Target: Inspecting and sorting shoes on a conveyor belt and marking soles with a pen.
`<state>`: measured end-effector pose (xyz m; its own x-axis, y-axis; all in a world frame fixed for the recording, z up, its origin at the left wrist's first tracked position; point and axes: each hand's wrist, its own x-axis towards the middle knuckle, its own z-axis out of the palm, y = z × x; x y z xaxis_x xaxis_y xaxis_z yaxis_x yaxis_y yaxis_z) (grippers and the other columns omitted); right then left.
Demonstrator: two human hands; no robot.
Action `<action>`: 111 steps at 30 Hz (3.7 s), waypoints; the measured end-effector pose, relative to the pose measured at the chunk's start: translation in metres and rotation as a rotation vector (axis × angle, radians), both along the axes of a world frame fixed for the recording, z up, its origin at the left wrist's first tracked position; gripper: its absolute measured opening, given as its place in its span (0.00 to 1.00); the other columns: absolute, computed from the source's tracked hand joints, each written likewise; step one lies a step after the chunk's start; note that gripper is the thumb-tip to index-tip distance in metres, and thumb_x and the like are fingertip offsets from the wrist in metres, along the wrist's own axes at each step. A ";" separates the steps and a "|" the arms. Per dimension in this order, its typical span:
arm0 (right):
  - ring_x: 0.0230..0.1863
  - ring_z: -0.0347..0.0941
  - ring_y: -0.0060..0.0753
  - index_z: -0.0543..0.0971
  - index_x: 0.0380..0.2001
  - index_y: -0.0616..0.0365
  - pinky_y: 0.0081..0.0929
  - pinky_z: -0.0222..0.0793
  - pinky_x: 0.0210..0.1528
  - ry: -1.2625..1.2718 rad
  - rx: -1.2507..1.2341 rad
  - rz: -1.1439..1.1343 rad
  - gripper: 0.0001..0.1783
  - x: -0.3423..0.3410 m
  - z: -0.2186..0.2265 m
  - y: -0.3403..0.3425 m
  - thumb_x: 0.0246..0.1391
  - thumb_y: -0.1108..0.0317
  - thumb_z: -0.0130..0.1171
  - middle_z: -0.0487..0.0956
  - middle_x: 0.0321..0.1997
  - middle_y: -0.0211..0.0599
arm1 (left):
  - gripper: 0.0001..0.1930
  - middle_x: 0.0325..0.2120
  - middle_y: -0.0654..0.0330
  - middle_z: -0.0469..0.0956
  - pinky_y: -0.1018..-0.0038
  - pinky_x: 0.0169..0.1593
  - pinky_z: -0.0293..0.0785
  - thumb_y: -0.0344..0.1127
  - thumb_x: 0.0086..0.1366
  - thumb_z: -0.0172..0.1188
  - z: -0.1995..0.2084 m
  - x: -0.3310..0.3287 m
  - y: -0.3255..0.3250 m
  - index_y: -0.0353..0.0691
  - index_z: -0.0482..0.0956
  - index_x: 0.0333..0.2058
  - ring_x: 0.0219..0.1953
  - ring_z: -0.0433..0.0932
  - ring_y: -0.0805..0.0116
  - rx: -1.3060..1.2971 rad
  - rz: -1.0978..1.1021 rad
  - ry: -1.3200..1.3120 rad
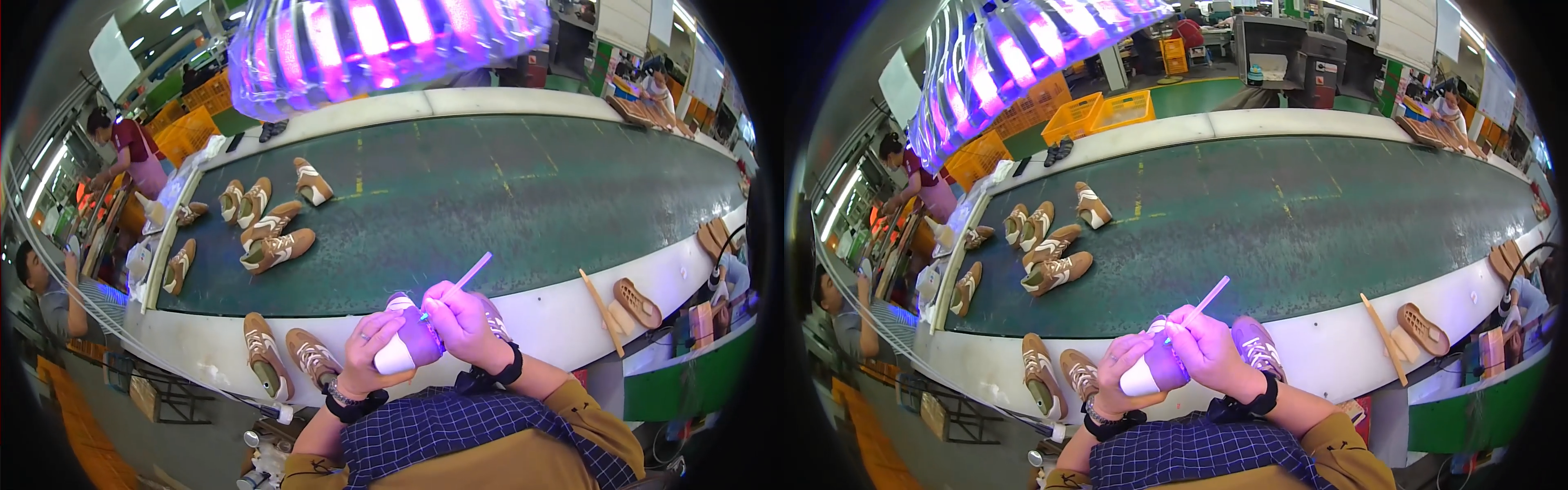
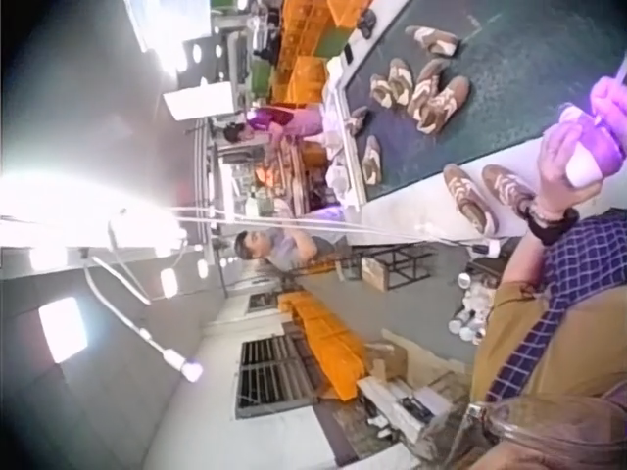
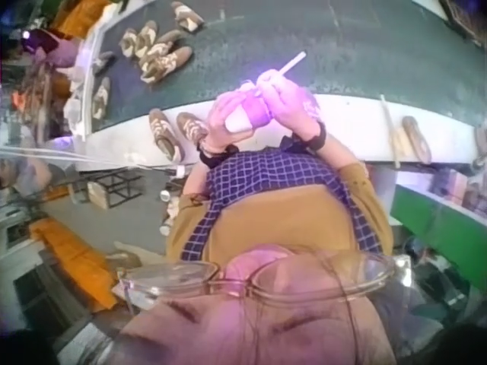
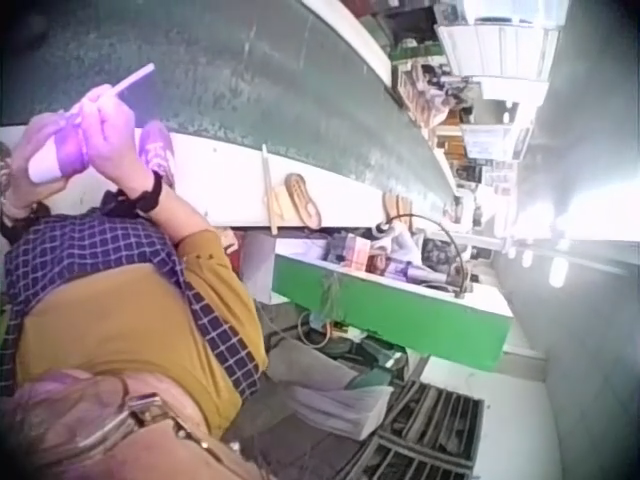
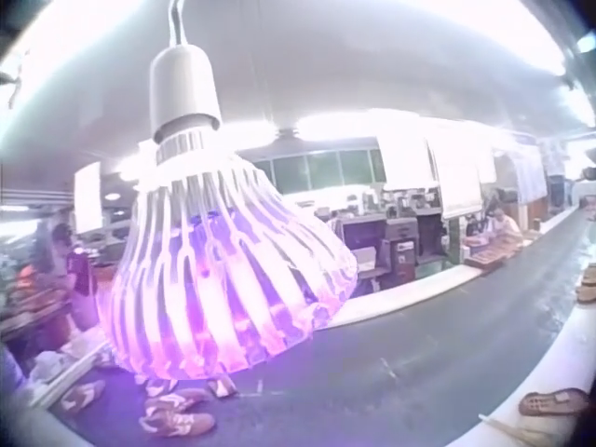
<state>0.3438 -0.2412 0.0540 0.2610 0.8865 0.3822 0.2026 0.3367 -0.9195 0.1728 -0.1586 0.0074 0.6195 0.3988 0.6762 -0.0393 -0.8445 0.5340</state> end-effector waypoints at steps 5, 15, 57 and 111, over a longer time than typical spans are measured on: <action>0.25 0.68 0.13 0.72 0.33 0.60 0.15 0.64 0.28 -0.047 -0.065 -0.001 0.07 0.004 -0.001 0.012 0.61 0.69 0.46 0.72 0.24 0.24 | 0.33 0.43 0.52 0.75 0.62 0.49 0.71 0.36 0.34 0.72 -0.004 0.002 0.006 0.34 0.75 0.45 0.44 0.75 0.51 -0.027 0.030 0.012; 0.26 0.71 0.20 0.73 0.33 0.63 0.21 0.67 0.29 -0.013 -0.043 0.053 0.07 0.007 -0.017 0.027 0.59 0.71 0.49 0.74 0.26 0.34 | 0.34 0.43 0.52 0.75 0.62 0.49 0.71 0.37 0.34 0.72 -0.010 0.000 0.019 0.34 0.75 0.46 0.44 0.74 0.51 -0.058 0.038 0.017; 0.27 0.72 0.22 0.74 0.31 0.64 0.20 0.67 0.30 -0.103 0.098 -0.016 0.06 0.001 -0.032 0.026 0.58 0.72 0.50 0.75 0.29 0.34 | 0.33 0.39 0.53 0.77 0.66 0.47 0.73 0.34 0.32 0.73 -0.009 0.001 0.017 0.35 0.76 0.44 0.41 0.77 0.55 -0.170 0.083 -0.031; 0.26 0.68 0.13 0.73 0.31 0.61 0.16 0.65 0.27 0.193 -0.029 0.013 0.06 -0.004 -0.033 0.024 0.59 0.71 0.48 0.73 0.25 0.27 | 0.32 0.37 0.56 0.78 0.70 0.47 0.72 0.33 0.35 0.75 -0.011 -0.001 0.006 0.36 0.76 0.44 0.41 0.77 0.64 -0.578 0.031 -0.048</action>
<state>0.3396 -0.2172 0.0208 0.3159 0.8999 0.3006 0.0174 0.3113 -0.9502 0.1719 -0.1526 -0.0034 0.5755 0.7293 0.3701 -0.0548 -0.4171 0.9072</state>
